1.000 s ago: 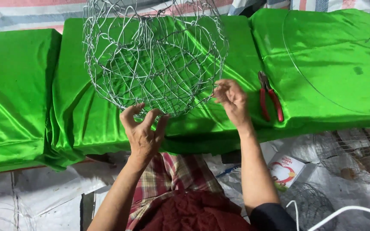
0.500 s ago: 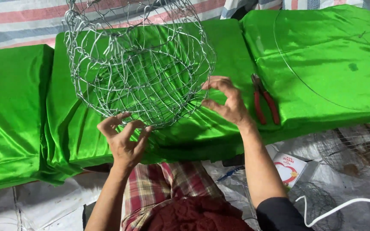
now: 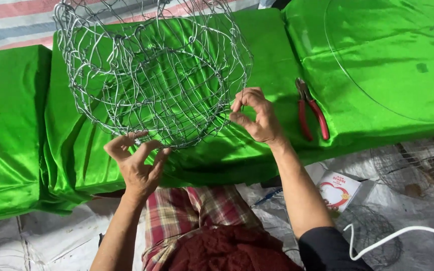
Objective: Inspecting and adjusting a wire mesh basket by rotating it and checking the wire connections with fingers.
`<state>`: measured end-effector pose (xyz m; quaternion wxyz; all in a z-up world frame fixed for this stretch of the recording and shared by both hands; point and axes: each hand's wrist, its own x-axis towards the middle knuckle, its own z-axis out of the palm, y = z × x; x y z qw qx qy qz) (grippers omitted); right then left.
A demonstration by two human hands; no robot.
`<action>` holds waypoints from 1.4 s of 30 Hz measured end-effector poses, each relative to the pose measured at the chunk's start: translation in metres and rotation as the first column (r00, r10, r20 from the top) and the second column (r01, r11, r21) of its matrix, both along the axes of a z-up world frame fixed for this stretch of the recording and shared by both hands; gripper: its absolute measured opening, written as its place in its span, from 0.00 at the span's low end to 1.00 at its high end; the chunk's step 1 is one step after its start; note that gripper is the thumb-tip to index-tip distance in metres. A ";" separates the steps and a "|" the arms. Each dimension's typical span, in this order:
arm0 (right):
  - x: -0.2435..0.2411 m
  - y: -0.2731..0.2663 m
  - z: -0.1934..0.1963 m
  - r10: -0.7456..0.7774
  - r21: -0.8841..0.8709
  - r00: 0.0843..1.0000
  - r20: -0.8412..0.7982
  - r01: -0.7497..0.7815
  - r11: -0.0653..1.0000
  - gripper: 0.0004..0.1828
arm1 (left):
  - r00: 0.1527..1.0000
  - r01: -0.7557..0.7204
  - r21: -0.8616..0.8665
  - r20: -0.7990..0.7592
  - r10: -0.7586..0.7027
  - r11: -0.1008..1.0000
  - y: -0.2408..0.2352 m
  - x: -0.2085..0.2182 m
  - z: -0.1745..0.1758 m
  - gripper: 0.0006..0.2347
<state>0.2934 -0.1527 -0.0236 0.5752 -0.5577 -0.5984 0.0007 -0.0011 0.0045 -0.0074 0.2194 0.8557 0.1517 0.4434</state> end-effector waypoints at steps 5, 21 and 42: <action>-0.004 0.004 -0.002 -0.048 0.050 0.999 -0.007 0.048 0.998 0.13 | 0.999 -0.020 -0.019 0.039 0.021 1.000 -0.003 0.004 0.002 0.12; -0.083 0.041 0.098 -0.080 0.279 0.975 -0.206 0.137 0.950 0.16 | 0.871 -0.044 0.270 0.481 -0.095 0.962 0.087 0.034 0.079 0.20; -0.093 0.006 0.021 -0.147 -0.043 0.945 -0.292 0.140 0.989 0.31 | 0.946 -0.257 0.179 0.249 0.210 0.950 -0.036 -0.026 -0.018 0.19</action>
